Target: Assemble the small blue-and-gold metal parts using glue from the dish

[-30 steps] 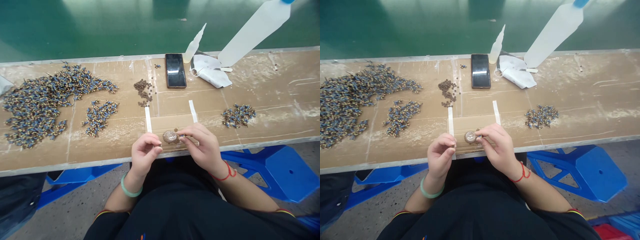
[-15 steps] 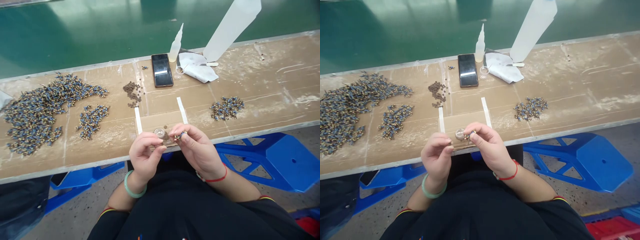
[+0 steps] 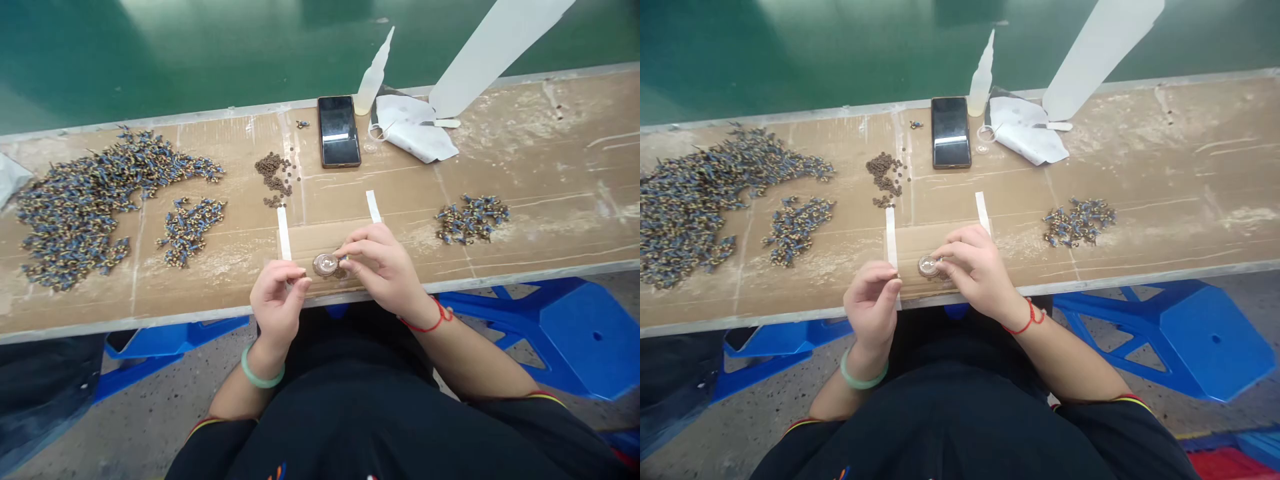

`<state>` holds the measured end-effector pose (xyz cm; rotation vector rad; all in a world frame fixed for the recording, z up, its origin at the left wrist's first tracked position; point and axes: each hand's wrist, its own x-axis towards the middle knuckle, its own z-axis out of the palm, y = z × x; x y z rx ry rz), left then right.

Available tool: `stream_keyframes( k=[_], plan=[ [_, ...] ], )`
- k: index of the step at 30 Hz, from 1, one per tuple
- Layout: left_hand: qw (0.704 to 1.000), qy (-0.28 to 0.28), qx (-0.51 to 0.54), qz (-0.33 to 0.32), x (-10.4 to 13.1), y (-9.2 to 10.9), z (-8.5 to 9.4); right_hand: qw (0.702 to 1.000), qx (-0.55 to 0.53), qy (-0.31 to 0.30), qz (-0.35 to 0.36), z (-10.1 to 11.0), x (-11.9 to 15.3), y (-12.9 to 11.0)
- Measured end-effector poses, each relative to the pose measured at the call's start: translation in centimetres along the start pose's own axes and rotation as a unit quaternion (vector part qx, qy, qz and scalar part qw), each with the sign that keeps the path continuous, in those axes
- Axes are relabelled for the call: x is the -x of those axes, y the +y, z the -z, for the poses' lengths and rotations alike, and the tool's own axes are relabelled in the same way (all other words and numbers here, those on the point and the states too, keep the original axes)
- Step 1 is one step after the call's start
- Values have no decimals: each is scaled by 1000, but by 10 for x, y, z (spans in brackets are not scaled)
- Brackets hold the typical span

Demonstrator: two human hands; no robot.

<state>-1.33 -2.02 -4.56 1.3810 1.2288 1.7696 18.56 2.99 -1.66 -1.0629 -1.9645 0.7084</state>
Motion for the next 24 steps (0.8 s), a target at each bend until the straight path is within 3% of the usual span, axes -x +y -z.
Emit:
stream_keyframes(
  k=[11, 15, 17, 19, 22, 24],
  plan=[
    [1000, -14, -8, -22, -2, 2, -1, 999, 13, 2, 41, 1, -2, 3],
    [999, -18, -22, -31, -1, 4, -1, 999, -15, 34, 4, 4, 0, -4],
    [999, -19, -28, -43, -1, 7, -4, 993, -95, 62, -41, 3, 2, -15],
    [997, -25, -32, -65, -2, 13, -9, 963, -239, 83, -97, -1, 4, -28],
    [993, -36, -34, -110, -5, 25, -19, 869, -452, 72, -189, -10, 8, -47],
    [989, -35, -32, -137, -8, 32, -25, 815, -530, 54, -226, -15, 10, -57]
  ],
)
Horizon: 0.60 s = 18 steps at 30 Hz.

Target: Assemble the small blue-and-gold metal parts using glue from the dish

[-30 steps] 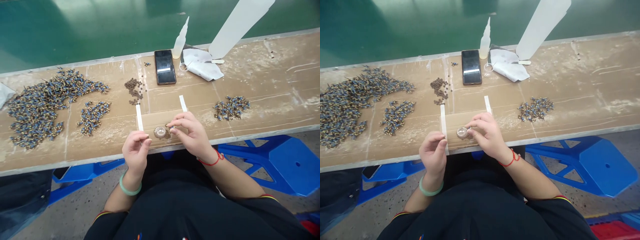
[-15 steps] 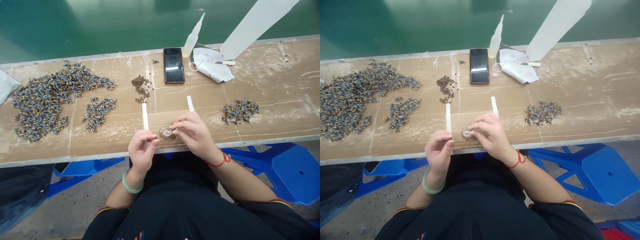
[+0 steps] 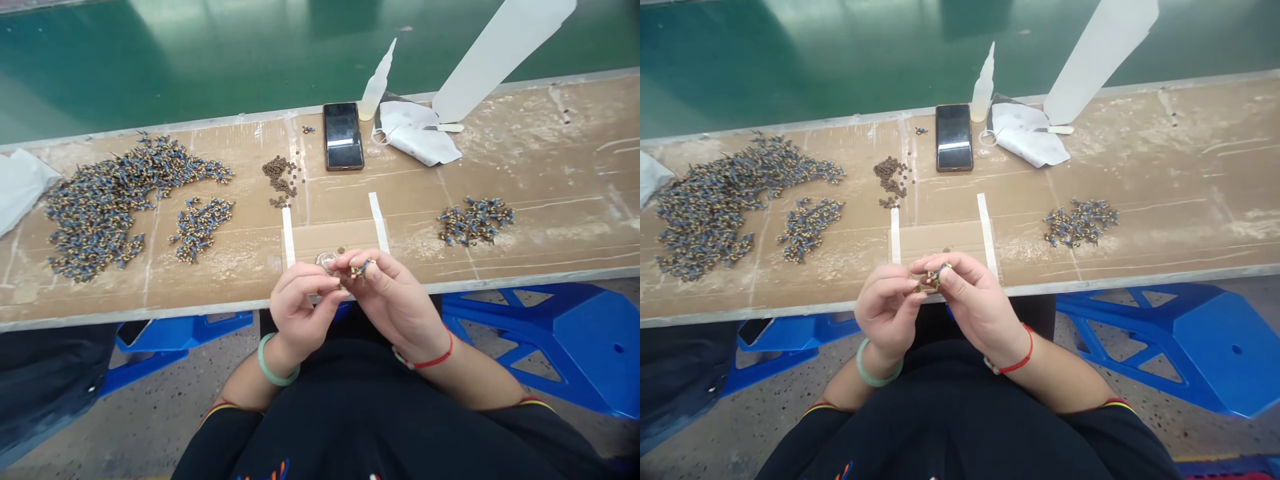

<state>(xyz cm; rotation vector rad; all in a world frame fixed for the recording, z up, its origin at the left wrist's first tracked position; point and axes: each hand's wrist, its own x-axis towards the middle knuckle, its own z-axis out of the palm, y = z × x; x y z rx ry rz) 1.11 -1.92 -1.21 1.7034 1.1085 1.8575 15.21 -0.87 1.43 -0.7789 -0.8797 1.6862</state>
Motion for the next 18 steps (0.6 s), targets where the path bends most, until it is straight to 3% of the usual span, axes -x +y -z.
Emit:
stream_keyframes(
  k=[4, 18],
  plan=[
    [999, 16, 5, -38, -3, 6, -4, 998, -61, -10, -30, -9, 8, -2],
    [991, 10, -58, -121, -4, 10, 2, 998, -46, -43, -19, -10, 14, -8]
  ],
)
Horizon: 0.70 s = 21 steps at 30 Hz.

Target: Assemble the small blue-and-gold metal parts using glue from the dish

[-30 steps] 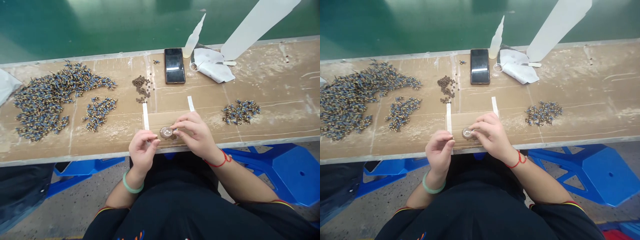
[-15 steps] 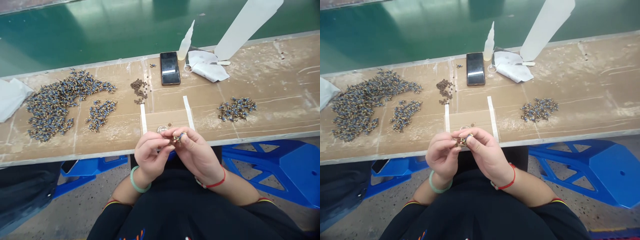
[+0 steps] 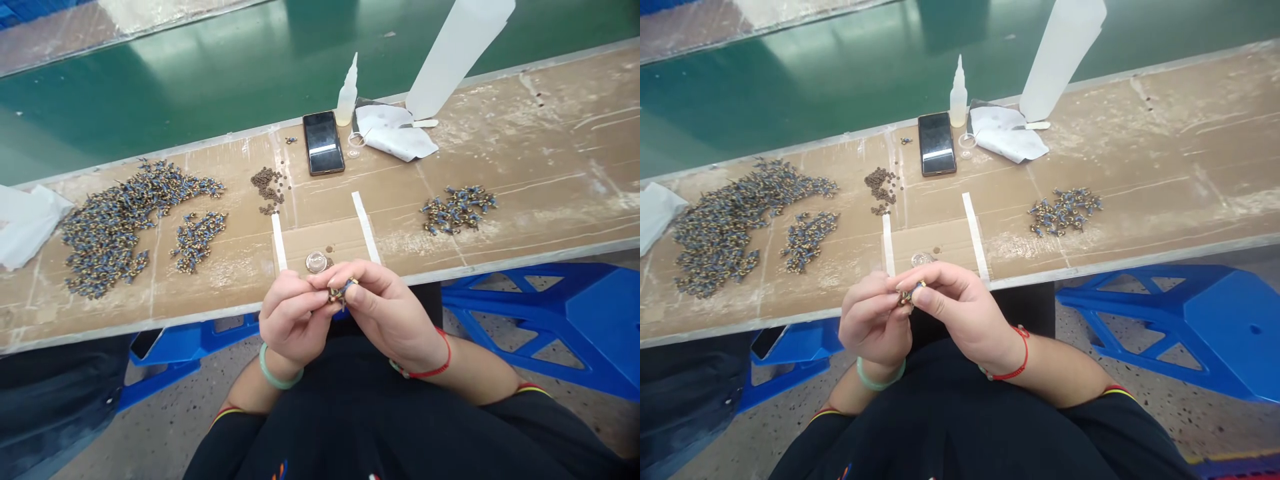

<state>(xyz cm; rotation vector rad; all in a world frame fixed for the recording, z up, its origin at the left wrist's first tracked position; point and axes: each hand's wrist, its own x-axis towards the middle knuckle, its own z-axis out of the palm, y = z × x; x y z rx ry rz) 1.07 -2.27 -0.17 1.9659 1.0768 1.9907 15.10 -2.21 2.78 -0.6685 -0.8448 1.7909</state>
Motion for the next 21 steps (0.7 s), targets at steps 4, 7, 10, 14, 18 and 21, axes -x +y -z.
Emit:
stream_keyframes(
  k=[4, 7, 10, 14, 18, 21],
  plan=[
    [1000, -5, -14, -6, 0, 0, 2, 1000, 5, 2, 12, 1, 1, -1],
    [1000, -12, -22, -16, 1, 0, 4, 1000, 5, -14, 23, 1, 1, -3],
    [999, -22, -30, -30, 1, 1, 8, 999, 5, -26, 25, 0, 1, -4],
    [997, -39, -55, -48, -1, 2, 14, 999, 10, -32, 19, -1, 3, -7],
    [993, -66, -70, -71, -7, 3, 21, 999, 22, -36, 20, 1, 3, -11],
    [990, -85, -78, -79, -11, 3, 25, 998, 28, -44, 26, 2, 2, -12]
  ],
)
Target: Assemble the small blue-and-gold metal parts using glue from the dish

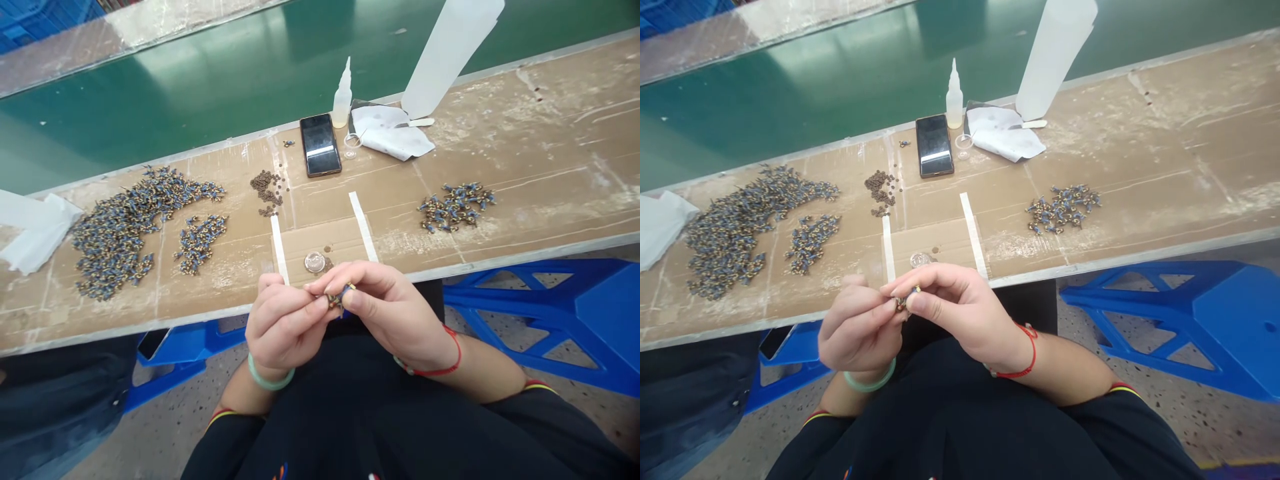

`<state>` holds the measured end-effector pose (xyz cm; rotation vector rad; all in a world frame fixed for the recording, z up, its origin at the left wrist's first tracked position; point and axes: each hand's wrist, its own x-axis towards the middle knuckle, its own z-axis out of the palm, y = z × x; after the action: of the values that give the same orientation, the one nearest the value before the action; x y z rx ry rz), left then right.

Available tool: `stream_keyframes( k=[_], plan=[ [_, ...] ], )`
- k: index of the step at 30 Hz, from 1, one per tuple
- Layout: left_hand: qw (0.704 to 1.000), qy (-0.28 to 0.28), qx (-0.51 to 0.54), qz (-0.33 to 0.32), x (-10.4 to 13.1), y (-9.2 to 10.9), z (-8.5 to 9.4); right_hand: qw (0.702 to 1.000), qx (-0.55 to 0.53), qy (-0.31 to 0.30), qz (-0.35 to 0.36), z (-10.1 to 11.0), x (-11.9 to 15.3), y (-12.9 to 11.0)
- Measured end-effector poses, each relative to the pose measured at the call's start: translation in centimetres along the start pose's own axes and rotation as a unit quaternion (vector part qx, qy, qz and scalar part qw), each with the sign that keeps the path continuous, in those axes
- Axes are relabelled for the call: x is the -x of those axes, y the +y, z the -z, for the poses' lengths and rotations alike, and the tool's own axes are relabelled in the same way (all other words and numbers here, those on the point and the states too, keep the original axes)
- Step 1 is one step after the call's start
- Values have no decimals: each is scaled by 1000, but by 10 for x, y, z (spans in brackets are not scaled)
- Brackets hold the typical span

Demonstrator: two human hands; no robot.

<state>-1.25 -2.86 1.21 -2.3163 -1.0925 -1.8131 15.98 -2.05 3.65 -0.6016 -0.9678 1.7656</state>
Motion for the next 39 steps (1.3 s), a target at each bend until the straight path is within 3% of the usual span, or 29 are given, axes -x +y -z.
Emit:
stream_keyframes(
  k=[14, 22, 28, 39],
  plan=[
    [999, -22, -23, -17, -4, -1, 5, 1000, 16, 11, 7, 0, 1, 2],
    [991, 11, 83, 105, 8, 3, -20, 989, -4, 126, 73, -6, -5, 9],
    [992, -14, 95, 76, 10, 7, -36, 986, -15, 146, 76, -12, -11, 9],
    [992, 5, 94, 79, 18, 4, -42, 985, -14, 147, 87, -16, -10, 18]
  ],
)
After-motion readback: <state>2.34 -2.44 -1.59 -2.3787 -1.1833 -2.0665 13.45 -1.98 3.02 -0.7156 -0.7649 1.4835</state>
